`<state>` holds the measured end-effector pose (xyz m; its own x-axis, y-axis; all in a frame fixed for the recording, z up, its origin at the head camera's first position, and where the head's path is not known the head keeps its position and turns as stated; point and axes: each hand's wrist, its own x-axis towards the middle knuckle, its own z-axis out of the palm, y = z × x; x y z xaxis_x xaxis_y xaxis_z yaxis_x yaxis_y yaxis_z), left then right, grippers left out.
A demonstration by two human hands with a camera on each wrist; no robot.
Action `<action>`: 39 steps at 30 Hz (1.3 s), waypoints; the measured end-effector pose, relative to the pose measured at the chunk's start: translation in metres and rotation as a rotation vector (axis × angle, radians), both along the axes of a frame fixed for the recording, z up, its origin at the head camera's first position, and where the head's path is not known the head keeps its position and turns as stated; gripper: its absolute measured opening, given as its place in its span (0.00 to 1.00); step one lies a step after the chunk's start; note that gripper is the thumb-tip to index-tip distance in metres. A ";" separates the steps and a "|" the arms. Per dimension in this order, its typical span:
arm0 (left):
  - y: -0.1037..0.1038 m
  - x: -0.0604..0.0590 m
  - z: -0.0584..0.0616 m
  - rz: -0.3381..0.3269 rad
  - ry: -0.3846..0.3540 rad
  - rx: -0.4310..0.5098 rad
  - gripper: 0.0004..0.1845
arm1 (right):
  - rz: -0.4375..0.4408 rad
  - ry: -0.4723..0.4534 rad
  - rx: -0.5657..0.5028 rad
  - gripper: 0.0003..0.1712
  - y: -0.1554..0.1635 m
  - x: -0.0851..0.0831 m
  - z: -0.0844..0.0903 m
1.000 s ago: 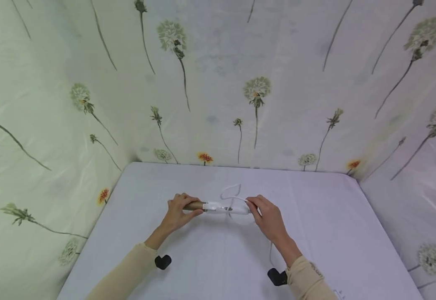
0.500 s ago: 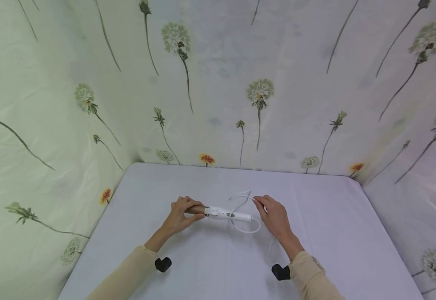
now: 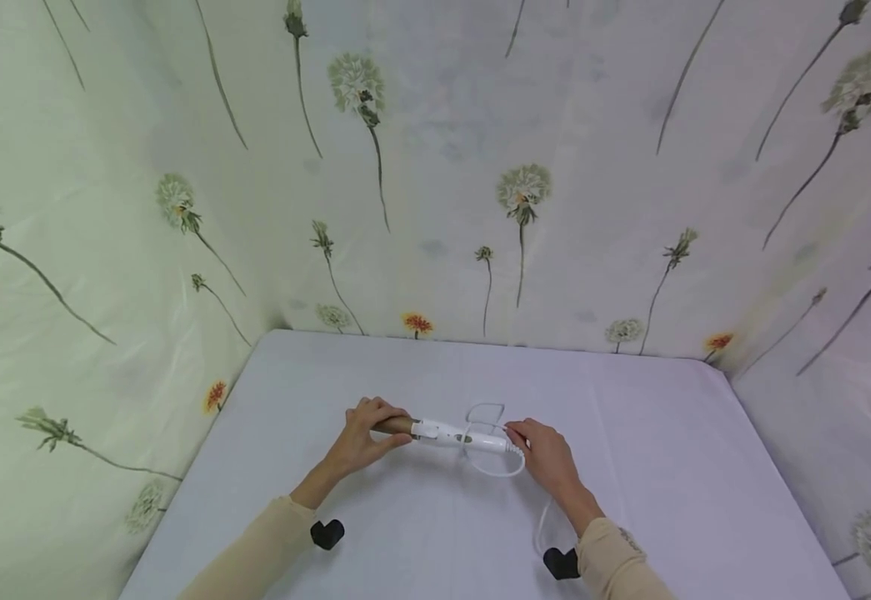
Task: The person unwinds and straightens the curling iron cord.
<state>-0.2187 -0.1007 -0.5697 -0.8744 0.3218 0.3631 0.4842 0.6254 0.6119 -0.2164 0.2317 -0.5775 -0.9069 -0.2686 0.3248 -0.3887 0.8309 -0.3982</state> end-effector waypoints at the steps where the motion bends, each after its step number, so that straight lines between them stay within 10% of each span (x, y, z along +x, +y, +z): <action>1: 0.000 0.000 0.000 0.001 0.006 0.000 0.19 | -0.007 -0.015 0.016 0.12 0.000 0.002 -0.001; 28: 0.007 -0.011 0.000 0.188 0.163 0.102 0.19 | -0.016 -0.208 0.088 0.07 -0.009 0.032 -0.030; 39: 0.009 -0.015 0.007 0.245 0.166 0.133 0.20 | 0.153 -0.253 0.087 0.04 -0.010 0.047 -0.026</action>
<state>-0.2342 -0.0912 -0.5624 -0.8452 0.0488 0.5323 0.4291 0.6556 0.6213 -0.1696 0.2216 -0.6031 -0.9030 -0.4250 0.0630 -0.4092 0.8058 -0.4280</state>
